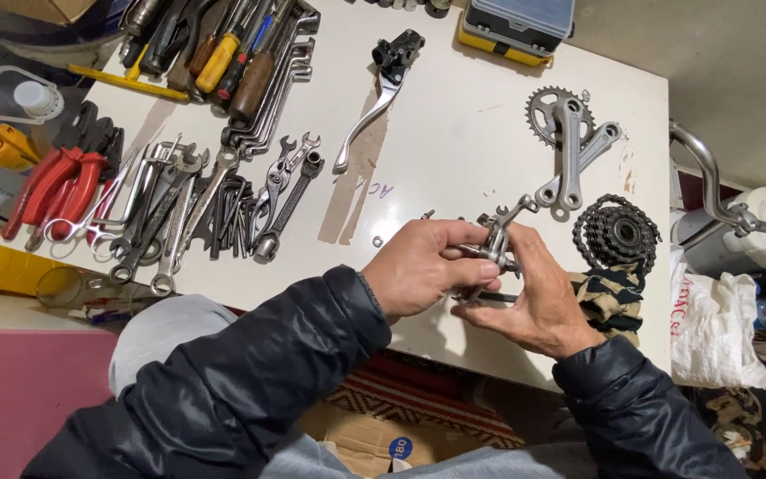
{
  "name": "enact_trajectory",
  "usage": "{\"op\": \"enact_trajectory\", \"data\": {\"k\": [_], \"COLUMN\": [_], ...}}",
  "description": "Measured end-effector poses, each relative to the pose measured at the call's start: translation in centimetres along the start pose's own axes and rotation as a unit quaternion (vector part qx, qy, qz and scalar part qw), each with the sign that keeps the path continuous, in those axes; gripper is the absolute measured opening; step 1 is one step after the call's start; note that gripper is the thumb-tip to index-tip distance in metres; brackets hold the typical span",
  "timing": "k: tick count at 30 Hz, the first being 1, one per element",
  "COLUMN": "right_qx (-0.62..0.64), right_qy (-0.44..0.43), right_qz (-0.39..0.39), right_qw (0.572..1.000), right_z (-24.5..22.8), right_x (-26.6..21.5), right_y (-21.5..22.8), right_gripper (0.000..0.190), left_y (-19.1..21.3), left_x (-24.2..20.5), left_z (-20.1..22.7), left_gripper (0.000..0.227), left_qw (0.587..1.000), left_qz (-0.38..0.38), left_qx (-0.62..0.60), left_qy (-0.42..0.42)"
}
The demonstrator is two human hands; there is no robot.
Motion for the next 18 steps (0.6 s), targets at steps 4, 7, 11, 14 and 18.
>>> {"op": "enact_trajectory", "data": {"k": [4, 7, 11, 14, 18], "right_qx": [0.007, -0.003, -0.035, -0.038, -0.051], "right_qy": [-0.016, -0.017, -0.040, -0.045, -0.056], "right_qz": [-0.005, 0.019, 0.030, 0.025, 0.016], "right_qw": [1.000, 1.000, 0.998, 0.998, 0.997], "right_z": [-0.5, -0.5, -0.2, -0.2, -0.2], "right_x": [0.1, 0.2, -0.1, -0.2, -0.2], "right_y": [0.1, 0.7, 1.0, 1.0, 0.9], "right_gripper": [0.103, 0.085, 0.071, 0.062, 0.060], "left_y": [-0.5, -0.8, -1.1, -1.1, -0.8], "left_x": [0.1, 0.0, -0.3, -0.2, 0.2], "left_z": [0.4, 0.9, 1.1, 0.9, 0.7], "left_gripper": [0.056, 0.058, 0.056, 0.056, 0.061], "left_qw": [1.000, 1.000, 1.000, 0.999, 0.999], "left_qz": [-0.005, 0.007, 0.002, 0.003, -0.002], "left_qx": [-0.009, -0.017, -0.026, -0.031, -0.050], "left_qy": [0.002, 0.001, 0.004, 0.006, 0.013]}}
Point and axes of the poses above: each hand's wrist, its own x-axis towards the middle knuckle, its own y-axis out of the back of the hand, z = x × y, the point moved 3 cm from there along x, towards the middle knuckle, and after that the axes turned 11 degrees about -x, right-handed, at the moved point
